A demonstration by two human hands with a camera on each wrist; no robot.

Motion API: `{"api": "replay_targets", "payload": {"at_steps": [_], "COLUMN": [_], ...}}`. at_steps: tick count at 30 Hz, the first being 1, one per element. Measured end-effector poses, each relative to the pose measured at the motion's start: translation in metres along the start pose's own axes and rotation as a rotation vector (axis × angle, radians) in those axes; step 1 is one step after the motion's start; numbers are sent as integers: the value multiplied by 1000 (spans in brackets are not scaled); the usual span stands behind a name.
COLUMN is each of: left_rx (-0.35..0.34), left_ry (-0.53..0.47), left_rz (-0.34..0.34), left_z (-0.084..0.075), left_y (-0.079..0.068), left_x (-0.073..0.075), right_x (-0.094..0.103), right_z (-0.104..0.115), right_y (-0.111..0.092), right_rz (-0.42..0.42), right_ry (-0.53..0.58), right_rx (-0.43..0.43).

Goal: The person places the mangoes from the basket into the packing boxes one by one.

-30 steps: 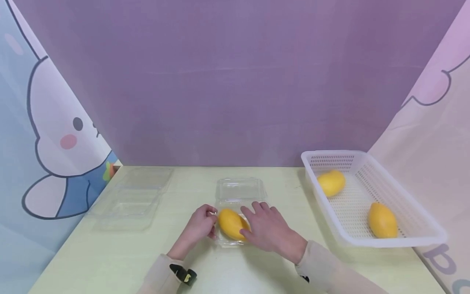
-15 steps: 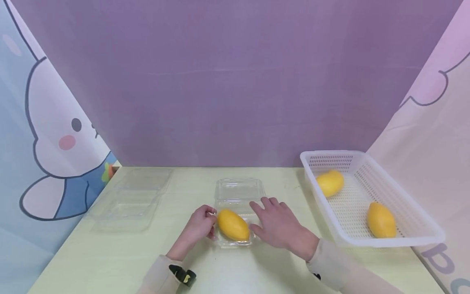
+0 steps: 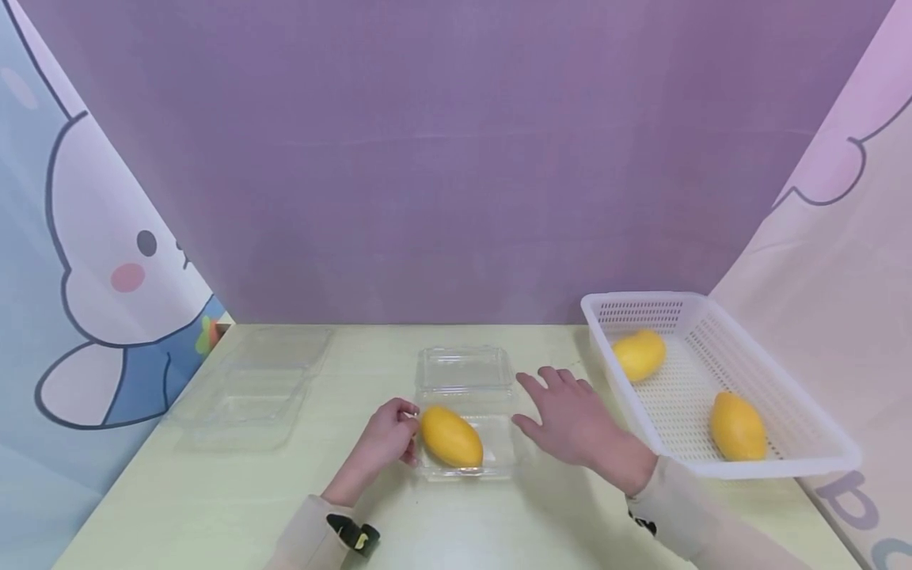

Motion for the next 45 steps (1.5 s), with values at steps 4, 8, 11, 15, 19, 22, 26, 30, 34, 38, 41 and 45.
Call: {"api": "replay_targets", "payload": {"at_steps": [4,8,11,15,19,22,26,30,34,38,41,45], "left_rx": [-4,-5,-3,-1,-2,-1,5,7,5,2,2,7], "left_ry": [-6,-12,-9,-4,-8,-11,-16,-15,-10,-13,-17,-17], "left_rz": [1,5,10,13,16,16,11,6,6,9,8,5], "left_z": [1,1,1,1,1,2,2,2,1,1,1,3], "left_y": [0,1,0,0,0,0,0,-1,-1,0,0,1], "left_x": [-1,-1,-2,-2,-2,-2,-1,0,0,0,0,0], "right_x": [10,18,20,22,27,30,31,33,35,37,38,36], "right_z": [-10,-20,-27,-38,-49,-57,-67,-79,-91,-103,-112,-126], "right_y": [-3,-7,-11,-15,-19,-22,-25,-28,-32,-35,-36,-38], "right_rz": [-35,-79,-85,-86,-112,-118,-101,-85,-81,-72,-62,-39], "right_ry": [2,-12,-17,-22,-22,-19,-19,-14,-4,0,2,17], "right_rx": [-6,-5,-13,-33,-41,-51,-75,-107,-134,-147,-159,-182]}}
Point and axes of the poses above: each hand's wrist, its own y-axis towards the middle knuckle, its own x-axis out of the back of the hand, z = x × y, the point moved 10 cm from there along y, towards the middle knuckle, and after that the axes turned 1 degree about y, right-handed, at the moved point
